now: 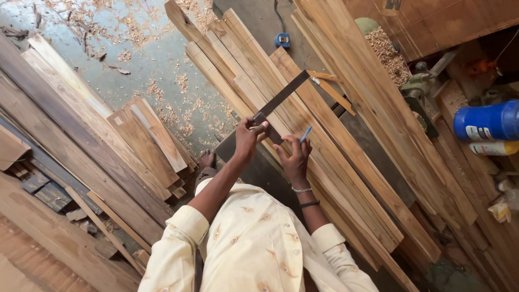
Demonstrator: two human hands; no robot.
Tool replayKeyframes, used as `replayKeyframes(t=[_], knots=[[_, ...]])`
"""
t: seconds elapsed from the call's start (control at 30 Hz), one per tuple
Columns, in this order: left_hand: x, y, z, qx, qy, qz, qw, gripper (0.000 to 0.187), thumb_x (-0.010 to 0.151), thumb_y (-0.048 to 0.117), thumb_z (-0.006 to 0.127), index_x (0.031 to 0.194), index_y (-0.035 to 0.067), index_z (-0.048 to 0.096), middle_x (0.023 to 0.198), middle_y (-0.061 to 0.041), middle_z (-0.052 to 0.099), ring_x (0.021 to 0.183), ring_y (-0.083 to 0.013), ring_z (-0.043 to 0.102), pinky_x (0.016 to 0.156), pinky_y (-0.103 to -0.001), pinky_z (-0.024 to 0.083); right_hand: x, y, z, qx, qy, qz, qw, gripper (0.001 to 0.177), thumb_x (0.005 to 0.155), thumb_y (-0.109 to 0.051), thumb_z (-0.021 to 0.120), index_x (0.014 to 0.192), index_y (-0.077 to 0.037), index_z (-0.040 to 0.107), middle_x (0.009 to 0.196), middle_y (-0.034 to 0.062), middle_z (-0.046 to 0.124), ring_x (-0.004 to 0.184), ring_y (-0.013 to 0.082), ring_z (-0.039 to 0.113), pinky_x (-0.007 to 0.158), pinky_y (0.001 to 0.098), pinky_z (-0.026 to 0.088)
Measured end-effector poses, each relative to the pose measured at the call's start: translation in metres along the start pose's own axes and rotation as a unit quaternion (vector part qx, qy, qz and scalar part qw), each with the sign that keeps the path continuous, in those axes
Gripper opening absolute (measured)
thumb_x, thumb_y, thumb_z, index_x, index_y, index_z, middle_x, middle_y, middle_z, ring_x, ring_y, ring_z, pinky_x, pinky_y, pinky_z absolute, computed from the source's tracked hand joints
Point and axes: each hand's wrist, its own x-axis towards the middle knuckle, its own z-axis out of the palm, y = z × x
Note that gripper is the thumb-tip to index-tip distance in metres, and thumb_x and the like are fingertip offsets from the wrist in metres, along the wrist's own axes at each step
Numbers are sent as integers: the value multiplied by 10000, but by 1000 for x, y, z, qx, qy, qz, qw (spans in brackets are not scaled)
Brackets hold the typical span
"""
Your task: The person uses a metal square and a blue pencil to mark straight lines across a stack of wooden planks. They repeatedly align the square, draw a line, and then shift the planks to mark the next section. The process is repeated for several planks, some of which have pink ends.
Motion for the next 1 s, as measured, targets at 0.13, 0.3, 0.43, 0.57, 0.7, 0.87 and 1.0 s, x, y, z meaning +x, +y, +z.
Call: replayKeyframes(t=[0.13, 0.3, 0.43, 0.57, 0.7, 0.87, 1.0], knots=[[5, 2, 0, 7, 2, -23, 1000, 270, 861, 45, 788, 998, 40, 555, 990, -22, 557, 897, -151, 663, 795, -352, 668, 3, -1, 3, -10, 5, 8, 1000, 430, 848, -292, 840, 1181, -100, 647, 1176, 95, 625, 1164, 319, 544, 1039, 486, 375], [14, -1, -3, -12, -28, -46, 998, 254, 868, 42, 793, 946, 38, 551, 946, -18, 577, 870, -138, 661, 823, -354, 673, 3, 3, 12, -50, 20, 22, 998, 378, 877, -291, 838, 1164, -123, 657, 1179, 66, 641, 1176, 293, 551, 1072, 488, 362], [22, -6, -8, -32, -55, -62, 996, 235, 864, 83, 797, 929, 52, 574, 902, -38, 644, 847, -142, 698, 814, -312, 674, 4, 3, 15, -57, 41, 8, 997, 388, 868, -276, 834, 1179, -102, 680, 1166, 87, 623, 1210, 310, 554, 1068, 490, 378], [19, 17, -14, 316, -130, -87, 936, 275, 946, 256, 818, 993, 25, 677, 928, -103, 728, 830, -188, 713, 750, -327, 595, 7, 7, 15, -25, 32, 11, 999, 359, 917, -311, 808, 1163, -79, 685, 1173, 88, 623, 1216, 309, 559, 1072, 462, 453], [-16, 51, -2, 680, -218, 152, 683, 325, 915, 229, 737, 1207, 109, 661, 1202, -56, 707, 1150, -229, 678, 958, -361, 583, 10, 7, 19, -31, 47, 14, 998, 387, 919, -374, 781, 1126, -55, 707, 1137, 94, 634, 1187, 312, 567, 1048, 460, 467], [1, 54, 26, 704, -289, 502, 412, 659, 735, 267, 707, 1353, 90, 562, 1456, -80, 552, 1401, -249, 467, 1174, -413, 341, 3, 17, 27, -45, 62, 9, 997, 402, 954, -390, 751, 1097, -19, 689, 1175, 137, 643, 1188, 341, 566, 1038, 475, 472], [31, 29, 34, 718, -312, 501, 369, 648, 762, 311, 707, 1341, 54, 568, 1341, -102, 582, 1328, -266, 494, 1193, -420, 291, -1, 21, 33, -55, 75, 23, 995, 464, 890, -403, 816, 1086, -1, 694, 1090, 129, 648, 1103, 346, 576, 970, 473, 495]])
